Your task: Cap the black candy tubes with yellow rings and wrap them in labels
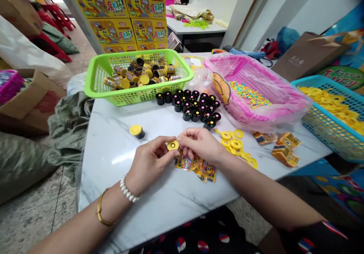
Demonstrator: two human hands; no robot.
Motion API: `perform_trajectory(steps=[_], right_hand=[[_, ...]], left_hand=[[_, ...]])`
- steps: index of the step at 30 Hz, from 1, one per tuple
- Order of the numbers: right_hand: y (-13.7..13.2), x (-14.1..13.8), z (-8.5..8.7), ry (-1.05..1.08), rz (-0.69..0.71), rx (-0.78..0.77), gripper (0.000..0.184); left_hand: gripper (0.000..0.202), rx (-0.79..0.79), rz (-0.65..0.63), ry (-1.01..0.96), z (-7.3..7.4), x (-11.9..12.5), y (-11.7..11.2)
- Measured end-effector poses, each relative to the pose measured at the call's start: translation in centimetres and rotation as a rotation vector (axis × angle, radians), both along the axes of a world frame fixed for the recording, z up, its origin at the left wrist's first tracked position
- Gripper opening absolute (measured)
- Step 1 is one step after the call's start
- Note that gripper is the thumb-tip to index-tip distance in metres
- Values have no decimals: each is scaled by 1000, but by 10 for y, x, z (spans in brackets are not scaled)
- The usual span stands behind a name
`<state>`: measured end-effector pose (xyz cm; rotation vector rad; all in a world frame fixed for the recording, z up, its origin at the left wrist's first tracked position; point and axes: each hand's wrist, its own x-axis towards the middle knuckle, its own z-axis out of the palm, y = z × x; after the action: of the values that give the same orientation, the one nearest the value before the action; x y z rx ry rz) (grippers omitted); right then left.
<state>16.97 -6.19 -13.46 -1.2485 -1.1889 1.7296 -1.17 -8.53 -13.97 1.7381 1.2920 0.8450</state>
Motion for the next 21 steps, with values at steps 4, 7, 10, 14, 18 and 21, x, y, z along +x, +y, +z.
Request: perform_trajectory(steps=[4,7,10,14,18,21], right_hand=[[6,10,-2,254,41,-224,21],[10,12,-6,307,63,-263,22],[10,11,-8,272,62,-267,25],[7,10,-5,206,67,-298,25],[5,13,-1,203,81,-318,19],[6,17,0,219,98,-331,18]], left_hand=[[32,-256,-29,-131,3,0,4],[34,-374,-56,-195,4,-2,9],[37,-491,-140,-244,5,-5,13],[45,-613,-221,-252,12,-11,14],[49,-772,-231,-370,19,-16,14],[44,-828,-213,-423,18,-16,15]])
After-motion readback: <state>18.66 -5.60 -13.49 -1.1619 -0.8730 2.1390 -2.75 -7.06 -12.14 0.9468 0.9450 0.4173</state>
